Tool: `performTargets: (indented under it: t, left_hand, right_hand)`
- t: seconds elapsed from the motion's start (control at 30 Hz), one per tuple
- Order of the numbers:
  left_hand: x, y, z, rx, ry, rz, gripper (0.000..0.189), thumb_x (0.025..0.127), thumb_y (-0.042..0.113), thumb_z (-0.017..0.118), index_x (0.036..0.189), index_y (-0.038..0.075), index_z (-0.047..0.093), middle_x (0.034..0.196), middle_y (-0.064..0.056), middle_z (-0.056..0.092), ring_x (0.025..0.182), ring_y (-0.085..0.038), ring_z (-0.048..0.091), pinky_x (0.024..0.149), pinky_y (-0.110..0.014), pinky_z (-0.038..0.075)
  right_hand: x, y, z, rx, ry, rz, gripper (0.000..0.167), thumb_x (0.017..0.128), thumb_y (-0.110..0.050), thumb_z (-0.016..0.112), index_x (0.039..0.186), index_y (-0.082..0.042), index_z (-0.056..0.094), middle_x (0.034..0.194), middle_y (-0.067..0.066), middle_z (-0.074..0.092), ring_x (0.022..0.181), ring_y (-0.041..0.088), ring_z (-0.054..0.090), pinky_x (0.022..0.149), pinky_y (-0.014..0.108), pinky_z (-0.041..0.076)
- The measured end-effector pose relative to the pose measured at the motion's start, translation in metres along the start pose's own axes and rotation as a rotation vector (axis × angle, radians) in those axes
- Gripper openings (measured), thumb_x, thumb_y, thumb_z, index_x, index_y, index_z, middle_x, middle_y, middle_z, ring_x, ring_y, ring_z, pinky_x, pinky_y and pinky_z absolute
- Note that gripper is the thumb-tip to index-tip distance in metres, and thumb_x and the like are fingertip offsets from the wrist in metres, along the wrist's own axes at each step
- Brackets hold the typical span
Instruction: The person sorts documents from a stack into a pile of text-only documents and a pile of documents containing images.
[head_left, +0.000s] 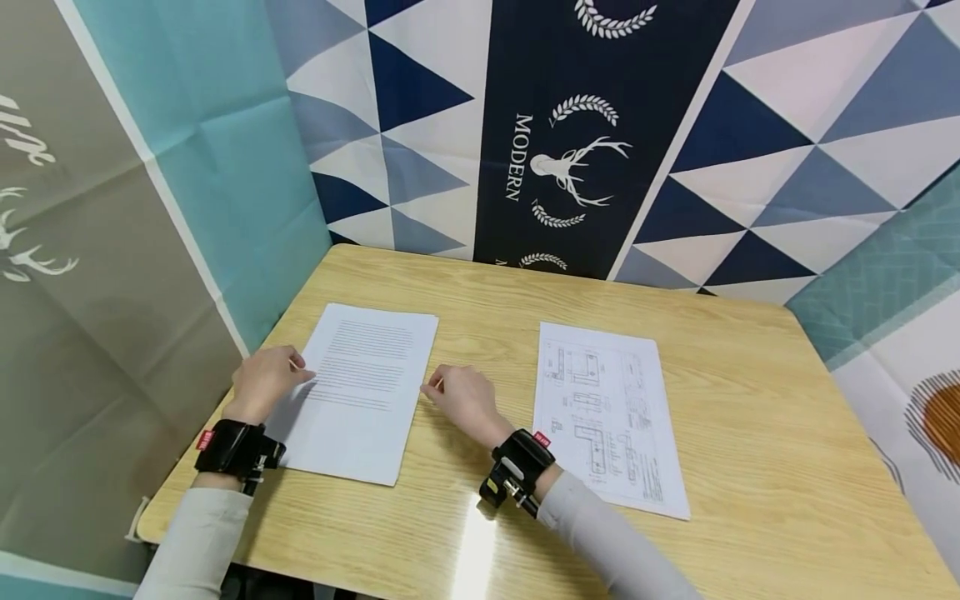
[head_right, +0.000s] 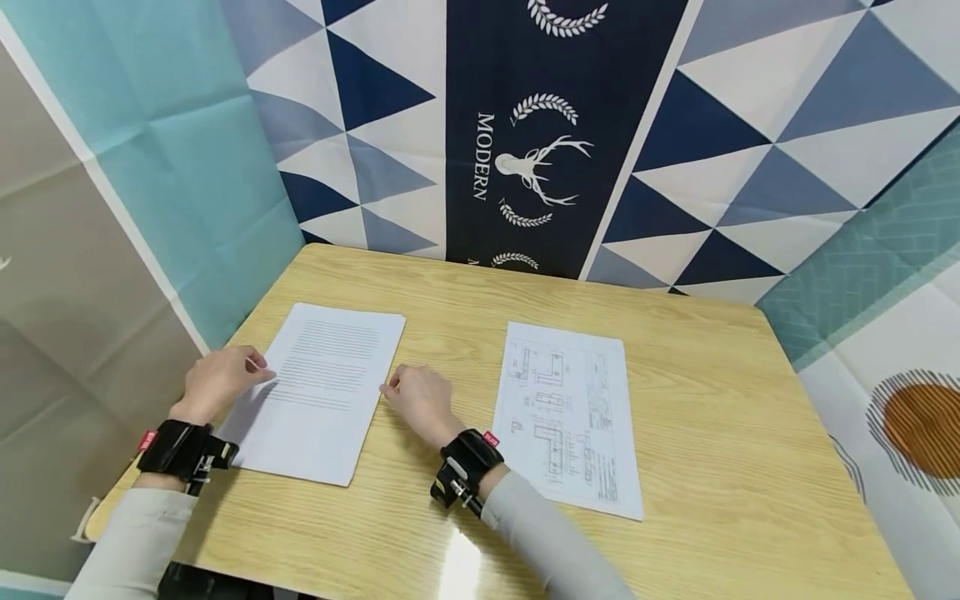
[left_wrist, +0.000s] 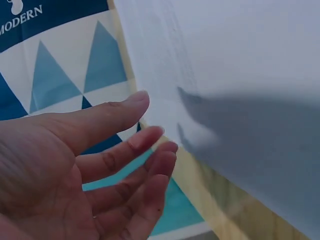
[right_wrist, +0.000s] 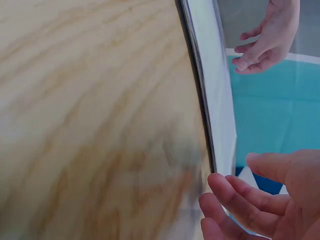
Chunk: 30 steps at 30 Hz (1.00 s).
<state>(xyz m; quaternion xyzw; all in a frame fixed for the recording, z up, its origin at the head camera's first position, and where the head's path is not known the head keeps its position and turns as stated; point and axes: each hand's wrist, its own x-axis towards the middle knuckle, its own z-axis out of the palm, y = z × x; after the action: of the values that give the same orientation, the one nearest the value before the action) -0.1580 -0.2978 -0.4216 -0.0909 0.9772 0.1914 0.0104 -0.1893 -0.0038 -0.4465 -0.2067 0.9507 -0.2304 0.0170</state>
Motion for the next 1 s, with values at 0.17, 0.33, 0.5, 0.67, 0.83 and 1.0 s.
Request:
performTargets:
  t: [0.17, 0.33, 0.5, 0.67, 0.83, 1.0]
  left_hand:
    - [0.002, -0.007, 0.004, 0.036, -0.056, -0.046, 0.039, 0.092, 0.031, 0.075, 0.102, -0.004, 0.063, 0.091, -0.019, 0.066, 0.076, -0.030, 0.059, 0.065, -0.045, 0.044]
    - [0.003, -0.014, 0.009, 0.025, -0.046, -0.069, 0.045, 0.091, 0.033, 0.076, 0.105, -0.007, 0.061, 0.088, -0.020, 0.064, 0.076, -0.032, 0.059, 0.069, -0.048, 0.044]
    - [0.003, -0.019, 0.008, 0.008, -0.020, -0.072, 0.045, 0.088, 0.033, 0.079, 0.105, -0.005, 0.062, 0.092, -0.021, 0.065, 0.079, -0.035, 0.061, 0.070, -0.050, 0.045]
    - [0.005, -0.023, 0.008, 0.002, -0.011, -0.076, 0.041, 0.085, 0.030, 0.083, 0.101, -0.003, 0.064, 0.090, -0.020, 0.065, 0.076, -0.034, 0.061, 0.068, -0.049, 0.045]
    - [0.008, -0.023, 0.006, -0.021, 0.002, -0.096, 0.036, 0.083, 0.025, 0.085, 0.093, -0.001, 0.062, 0.080, -0.016, 0.061, 0.072, -0.033, 0.059, 0.065, -0.046, 0.043]
    - [0.009, -0.024, 0.002, -0.046, 0.017, -0.105, 0.031, 0.085, 0.019, 0.083, 0.089, 0.000, 0.059, 0.080, -0.015, 0.059, 0.074, -0.034, 0.057, 0.065, -0.046, 0.041]
  right_hand:
    - [0.004, -0.006, 0.011, -0.003, -0.033, 0.046, 0.025, 0.096, -0.036, 0.070, 0.083, -0.015, 0.075, 0.057, -0.009, 0.053, 0.048, 0.006, 0.039, 0.043, 0.022, 0.028]
    - [0.007, -0.014, 0.020, 0.002, -0.042, 0.081, 0.049, 0.097, -0.041, 0.069, 0.055, -0.017, 0.059, 0.046, -0.011, 0.033, 0.042, 0.005, 0.030, 0.042, 0.022, 0.022]
    - [0.013, -0.020, 0.025, 0.006, -0.056, 0.095, 0.056, 0.093, -0.047, 0.072, 0.047, -0.019, 0.056, 0.043, -0.011, 0.026, 0.041, 0.004, 0.024, 0.042, 0.021, 0.018]
    - [0.015, -0.021, 0.029, 0.000, -0.061, 0.117, 0.041, 0.087, -0.047, 0.078, 0.059, -0.018, 0.072, 0.048, -0.010, 0.037, 0.045, 0.006, 0.027, 0.044, 0.022, 0.022]
    - [0.019, -0.024, 0.032, 0.018, -0.052, 0.117, 0.038, 0.086, -0.042, 0.081, 0.060, -0.016, 0.071, 0.049, -0.009, 0.045, 0.044, 0.006, 0.031, 0.044, 0.022, 0.025]
    - [0.023, -0.030, 0.033, 0.015, -0.041, 0.100, 0.046, 0.089, -0.038, 0.079, 0.052, -0.017, 0.062, 0.044, -0.011, 0.050, 0.039, 0.004, 0.034, 0.040, 0.021, 0.024]
